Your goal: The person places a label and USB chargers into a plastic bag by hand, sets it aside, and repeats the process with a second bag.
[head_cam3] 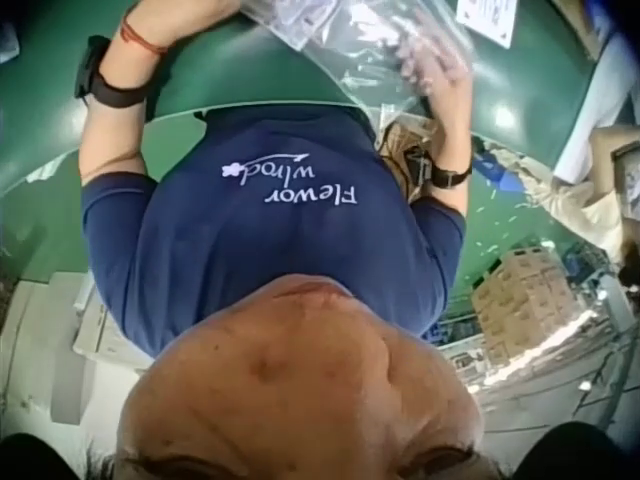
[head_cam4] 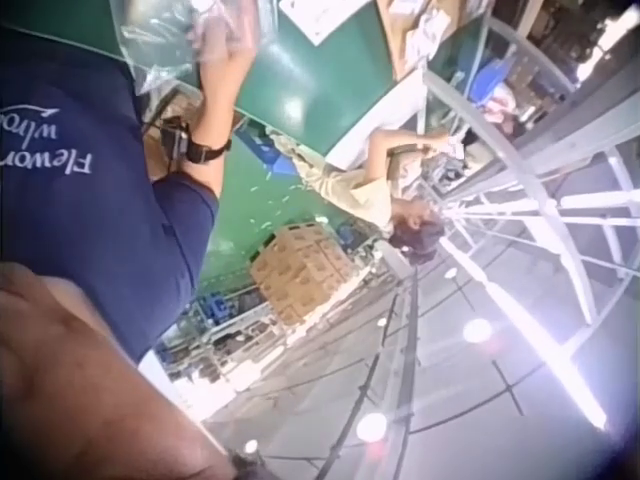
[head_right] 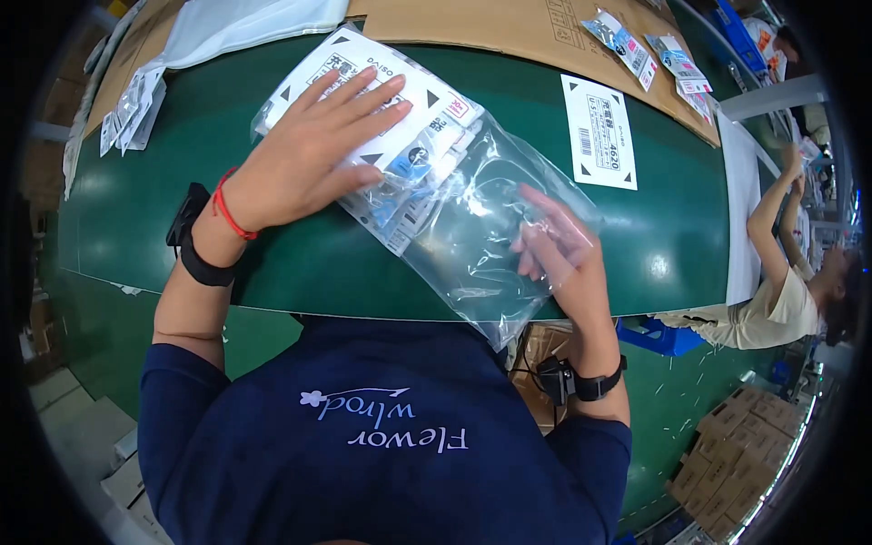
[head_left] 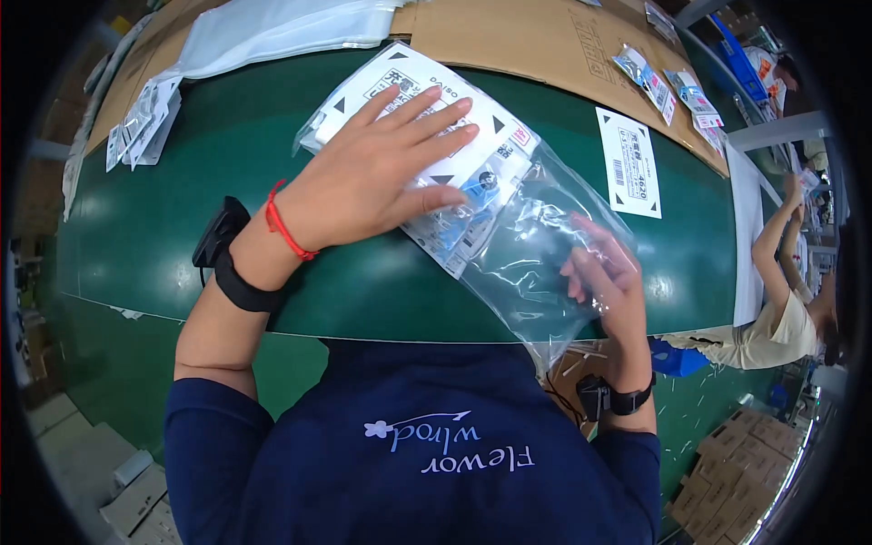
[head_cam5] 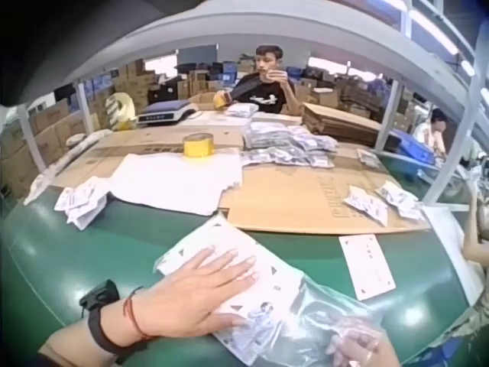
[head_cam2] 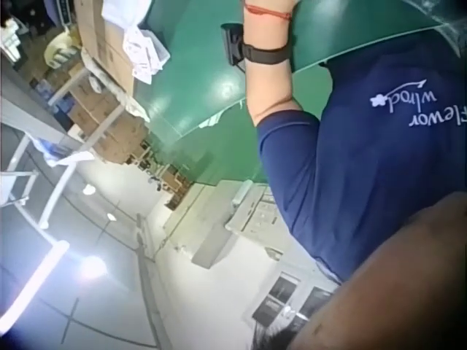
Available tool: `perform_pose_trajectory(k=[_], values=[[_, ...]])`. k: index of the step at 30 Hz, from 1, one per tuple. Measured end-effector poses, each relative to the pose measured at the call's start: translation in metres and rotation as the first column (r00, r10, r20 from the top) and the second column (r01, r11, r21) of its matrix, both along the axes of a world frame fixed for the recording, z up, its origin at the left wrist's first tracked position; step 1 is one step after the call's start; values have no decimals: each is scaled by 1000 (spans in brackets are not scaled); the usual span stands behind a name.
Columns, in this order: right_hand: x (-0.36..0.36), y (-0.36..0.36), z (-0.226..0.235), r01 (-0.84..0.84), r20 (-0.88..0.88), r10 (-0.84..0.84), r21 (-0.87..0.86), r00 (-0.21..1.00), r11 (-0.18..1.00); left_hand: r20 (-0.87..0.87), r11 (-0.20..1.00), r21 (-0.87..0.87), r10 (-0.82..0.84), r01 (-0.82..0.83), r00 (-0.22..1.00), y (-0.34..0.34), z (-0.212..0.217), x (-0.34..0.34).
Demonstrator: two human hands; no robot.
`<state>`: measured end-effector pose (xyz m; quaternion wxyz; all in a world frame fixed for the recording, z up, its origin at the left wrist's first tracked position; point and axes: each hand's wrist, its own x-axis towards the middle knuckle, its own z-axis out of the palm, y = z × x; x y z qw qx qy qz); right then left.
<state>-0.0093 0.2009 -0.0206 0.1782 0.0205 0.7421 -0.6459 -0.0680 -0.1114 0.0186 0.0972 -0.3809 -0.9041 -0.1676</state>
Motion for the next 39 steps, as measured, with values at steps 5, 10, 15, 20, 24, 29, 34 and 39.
perform_pose_trajectory(k=[5, 10, 15, 20, 24, 29, 34, 39], values=[[15, 26, -10, 64, -28, -67, -80, 997, 995, 34, 994, -107, 29, -25, 999, 7, -7, 2], [25, 48, -5, 146, -66, -153, -100, 986, 984, -26, 994, -49, -94, 93, 995, 33, 0, 23], [33, 57, 6, 38, -130, -37, 8, 991, 999, -114, 908, -3, -416, 419, 902, 74, -26, 57], [40, 54, 12, -196, -251, 222, 127, 942, 972, -276, 877, 97, -431, 471, 859, 114, -53, 82], [47, 49, 13, -309, -181, 346, 203, 921, 929, -308, 869, 154, -409, 469, 859, 130, -62, 90], [49, 53, 13, -345, -203, 384, 203, 901, 916, -274, 875, 147, -413, 462, 869, 137, -64, 93], [50, 51, 14, -367, -224, 412, 216, 883, 905, -259, 878, 157, -405, 452, 877, 134, -64, 93], [51, 43, 7, -375, -319, 410, 166, 855, 912, -234, 880, 221, -372, 421, 898, 138, -59, 91]])
